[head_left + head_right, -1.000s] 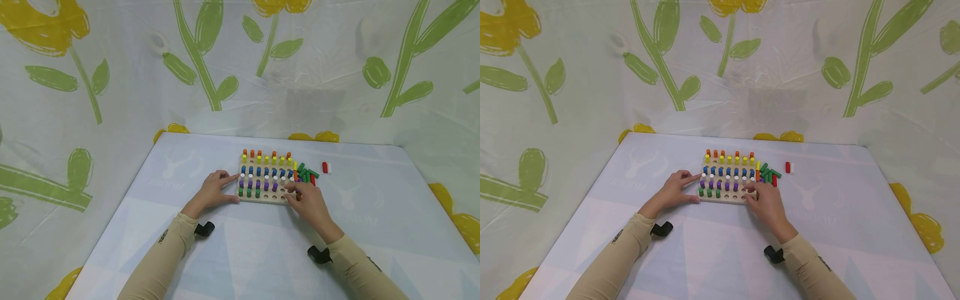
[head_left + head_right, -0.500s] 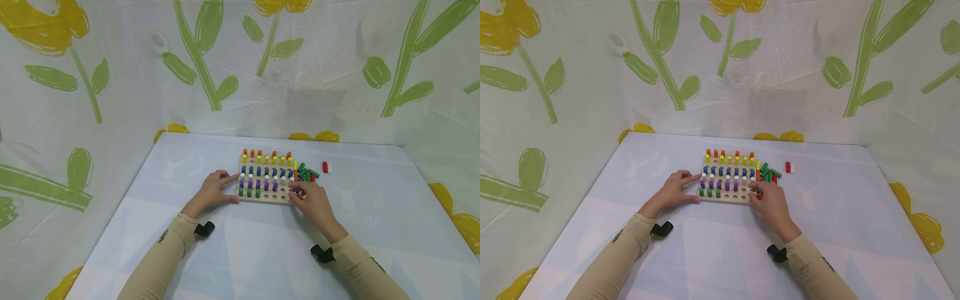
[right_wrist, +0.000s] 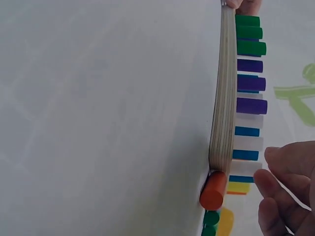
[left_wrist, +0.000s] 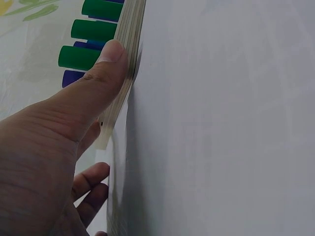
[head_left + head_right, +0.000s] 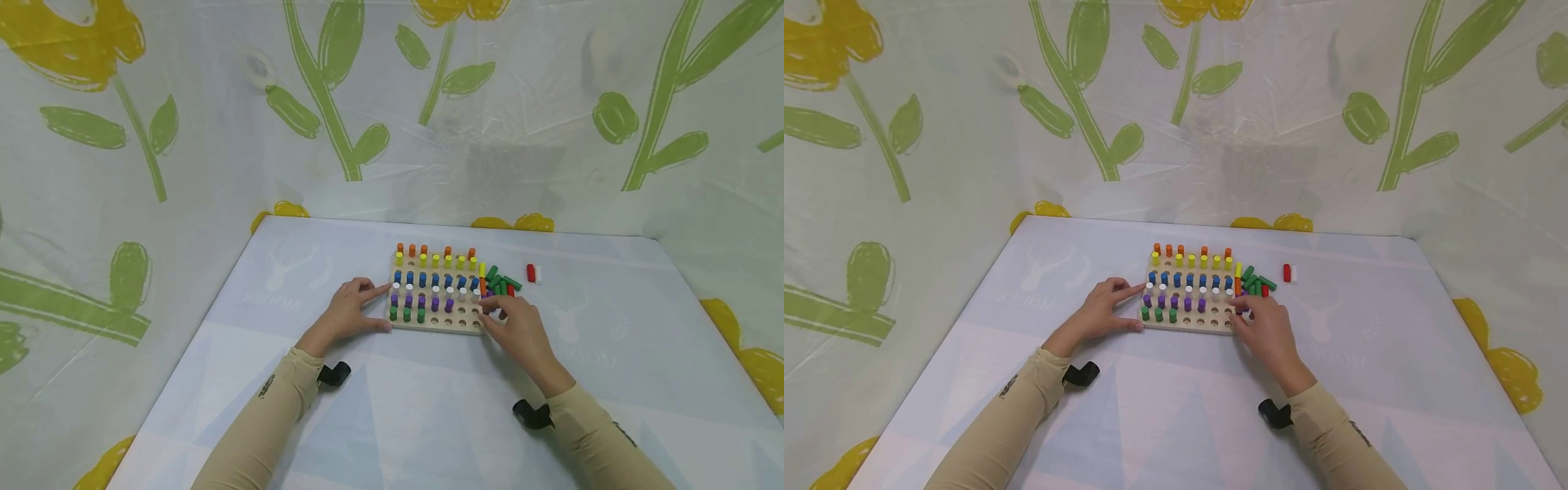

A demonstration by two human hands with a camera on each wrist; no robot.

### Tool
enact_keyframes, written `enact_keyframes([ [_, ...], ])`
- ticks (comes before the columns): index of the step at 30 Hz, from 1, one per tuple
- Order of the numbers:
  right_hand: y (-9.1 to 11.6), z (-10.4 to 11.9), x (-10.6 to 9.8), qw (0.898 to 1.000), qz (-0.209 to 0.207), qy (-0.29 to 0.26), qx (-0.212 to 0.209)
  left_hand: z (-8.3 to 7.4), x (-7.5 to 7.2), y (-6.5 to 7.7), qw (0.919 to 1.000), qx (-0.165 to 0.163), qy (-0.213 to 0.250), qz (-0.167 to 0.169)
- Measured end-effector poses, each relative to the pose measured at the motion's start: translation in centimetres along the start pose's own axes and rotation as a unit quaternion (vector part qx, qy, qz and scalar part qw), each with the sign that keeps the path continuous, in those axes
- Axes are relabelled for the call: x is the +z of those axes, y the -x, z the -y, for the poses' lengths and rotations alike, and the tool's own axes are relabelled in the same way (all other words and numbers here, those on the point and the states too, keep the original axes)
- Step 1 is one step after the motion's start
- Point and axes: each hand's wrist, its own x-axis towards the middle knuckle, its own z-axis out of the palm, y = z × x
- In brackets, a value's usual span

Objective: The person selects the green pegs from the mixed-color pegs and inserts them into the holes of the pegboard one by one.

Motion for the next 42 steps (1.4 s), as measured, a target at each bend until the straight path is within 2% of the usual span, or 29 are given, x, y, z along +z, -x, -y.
enact_keyframes([
  [14,-0.3,-0.6,-0.7,0.999,0.022,0.008,0.028,0.1,0.0,0.0,1.0,0.002,0.0,0.002],
  [28,-0.8,-1.8,-1.2,1.0,0.021,0.017,0.012,0.2,0.0,-0.1,0.9999,0.011,-0.002,-0.001],
  [34,-1.0,-2.4,-1.3,0.999,0.014,0.039,0.012,0.1,0.1,-0.1,1.0,0.004,-0.004,0.004],
  [42,-2.0,-2.5,-1.6,0.996,0.056,0.054,0.048,0.2,0.2,-0.2,1.0,-0.001,-0.005,0.005],
])
